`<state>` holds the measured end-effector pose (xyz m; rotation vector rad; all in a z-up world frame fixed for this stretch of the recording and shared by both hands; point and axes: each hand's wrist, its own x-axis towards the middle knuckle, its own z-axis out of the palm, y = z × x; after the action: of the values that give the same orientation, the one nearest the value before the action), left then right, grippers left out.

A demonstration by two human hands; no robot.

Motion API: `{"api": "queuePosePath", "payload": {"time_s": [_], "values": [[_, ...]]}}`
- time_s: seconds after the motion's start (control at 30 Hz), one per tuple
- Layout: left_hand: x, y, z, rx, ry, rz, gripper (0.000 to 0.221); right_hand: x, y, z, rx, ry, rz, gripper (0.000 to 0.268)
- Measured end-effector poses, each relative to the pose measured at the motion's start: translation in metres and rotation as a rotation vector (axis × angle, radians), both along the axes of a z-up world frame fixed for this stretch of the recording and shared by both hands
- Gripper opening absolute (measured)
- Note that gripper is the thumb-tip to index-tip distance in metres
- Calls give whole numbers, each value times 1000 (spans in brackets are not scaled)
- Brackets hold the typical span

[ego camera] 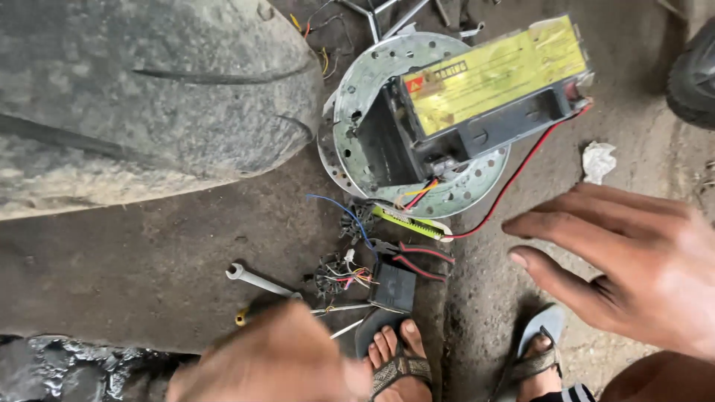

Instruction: Repairing the electrical wiring and battery system of a motorcycle

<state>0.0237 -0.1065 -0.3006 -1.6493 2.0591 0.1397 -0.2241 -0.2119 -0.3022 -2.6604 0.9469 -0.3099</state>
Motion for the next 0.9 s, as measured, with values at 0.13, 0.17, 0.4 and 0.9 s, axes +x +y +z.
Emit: {"api": "queuePosePath", "payload": {"time_s": [0.13, 0.17, 0.4, 0.9], "values": [[-9, -10, -15, -691, 1499, 711, 14, 5, 2, -4, -21, -111, -6, 21], [-10, -15, -20, -653, 1520, 675, 18, 6, 2, -6, -10, -99, 20, 24], [10, -31, -82, -509, 1480, 707, 21, 21, 6, -29, -89, -96, 134, 22], [-2, -23, -224, -30, 1037, 1037, 60, 25, 7, -43, -240, -19, 53, 21]]}}
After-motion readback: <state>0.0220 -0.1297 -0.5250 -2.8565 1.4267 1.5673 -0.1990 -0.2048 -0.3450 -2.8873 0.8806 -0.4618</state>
